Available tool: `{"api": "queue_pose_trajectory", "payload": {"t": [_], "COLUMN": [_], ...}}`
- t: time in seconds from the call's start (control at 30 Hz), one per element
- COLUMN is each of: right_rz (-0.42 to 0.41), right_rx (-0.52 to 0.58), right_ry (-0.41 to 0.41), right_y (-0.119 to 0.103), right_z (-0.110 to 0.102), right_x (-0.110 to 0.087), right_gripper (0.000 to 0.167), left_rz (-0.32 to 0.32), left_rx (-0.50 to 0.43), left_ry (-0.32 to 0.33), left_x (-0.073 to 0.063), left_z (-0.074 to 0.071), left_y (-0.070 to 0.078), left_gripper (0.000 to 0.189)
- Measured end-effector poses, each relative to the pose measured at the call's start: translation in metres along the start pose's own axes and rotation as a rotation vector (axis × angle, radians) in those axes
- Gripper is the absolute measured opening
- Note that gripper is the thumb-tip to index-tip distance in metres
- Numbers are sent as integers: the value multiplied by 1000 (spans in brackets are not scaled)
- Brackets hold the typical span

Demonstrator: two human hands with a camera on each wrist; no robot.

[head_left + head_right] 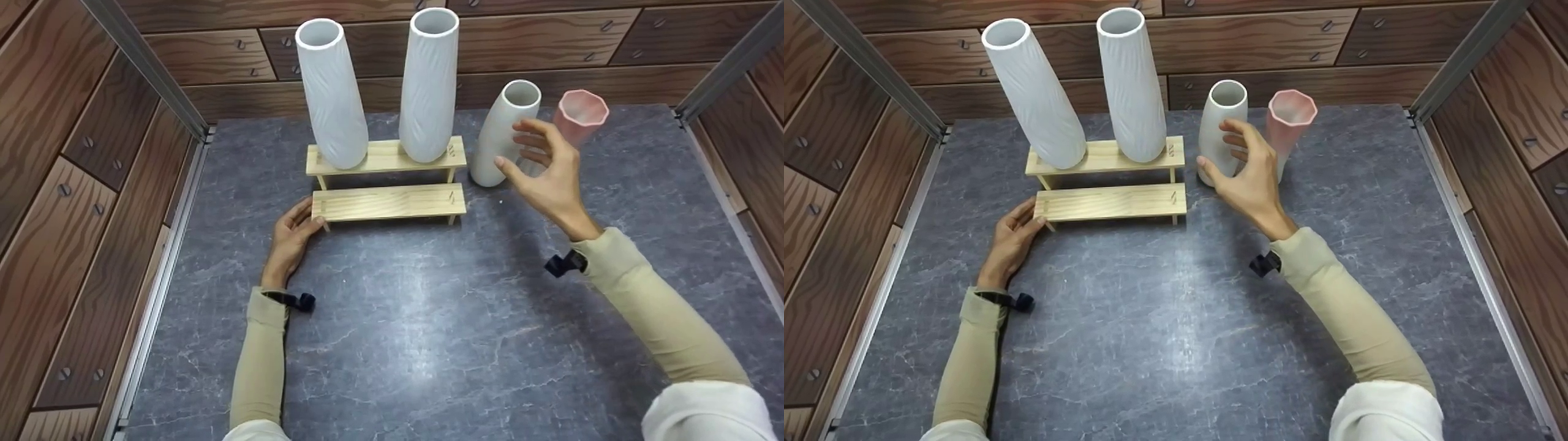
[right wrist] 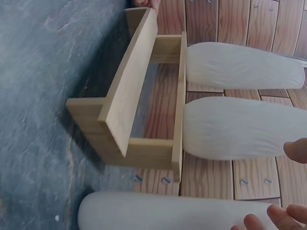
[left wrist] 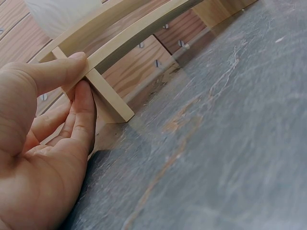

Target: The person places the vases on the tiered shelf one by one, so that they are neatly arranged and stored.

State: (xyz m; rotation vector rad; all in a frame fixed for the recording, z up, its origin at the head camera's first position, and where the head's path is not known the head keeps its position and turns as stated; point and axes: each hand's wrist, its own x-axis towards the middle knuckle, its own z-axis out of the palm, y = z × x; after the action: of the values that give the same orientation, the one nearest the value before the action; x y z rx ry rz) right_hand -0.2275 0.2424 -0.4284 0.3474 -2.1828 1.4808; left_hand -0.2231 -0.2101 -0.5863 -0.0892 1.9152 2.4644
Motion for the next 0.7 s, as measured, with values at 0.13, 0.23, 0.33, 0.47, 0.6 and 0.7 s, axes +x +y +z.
{"api": "queue_pose_trajectory", "payload": {"t": [0.13, 0.23, 0.33, 0.47, 0.6, 0.7], "right_rz": [16, 27, 40, 63, 95, 125], "right_rx": [-27, -40, -41, -67, -90, -101], "right_ry": [19, 30, 42, 60, 76, 86], "right_y": [9, 14, 18, 23, 15, 7], "right_z": [-7, -11, -14, -17, -16, -14], "right_x": [-4, -6, -8, -10, -13, -14], "right_gripper": [61, 60, 60, 62, 64, 66], "left_rz": [1, 2, 2, 1, -3, -9], "left_rx": [-4, -16, -11, -6, -9, -5], "left_ry": [-2, -2, -11, -9, 0, 1], "left_x": [0, 0, 0, -1, -1, 0], "left_z": [1, 1, 1, 0, 0, 0], "left_y": [0, 0, 1, 1, 1, 0], "left_gripper": [68, 67, 67, 67, 67, 68]}}
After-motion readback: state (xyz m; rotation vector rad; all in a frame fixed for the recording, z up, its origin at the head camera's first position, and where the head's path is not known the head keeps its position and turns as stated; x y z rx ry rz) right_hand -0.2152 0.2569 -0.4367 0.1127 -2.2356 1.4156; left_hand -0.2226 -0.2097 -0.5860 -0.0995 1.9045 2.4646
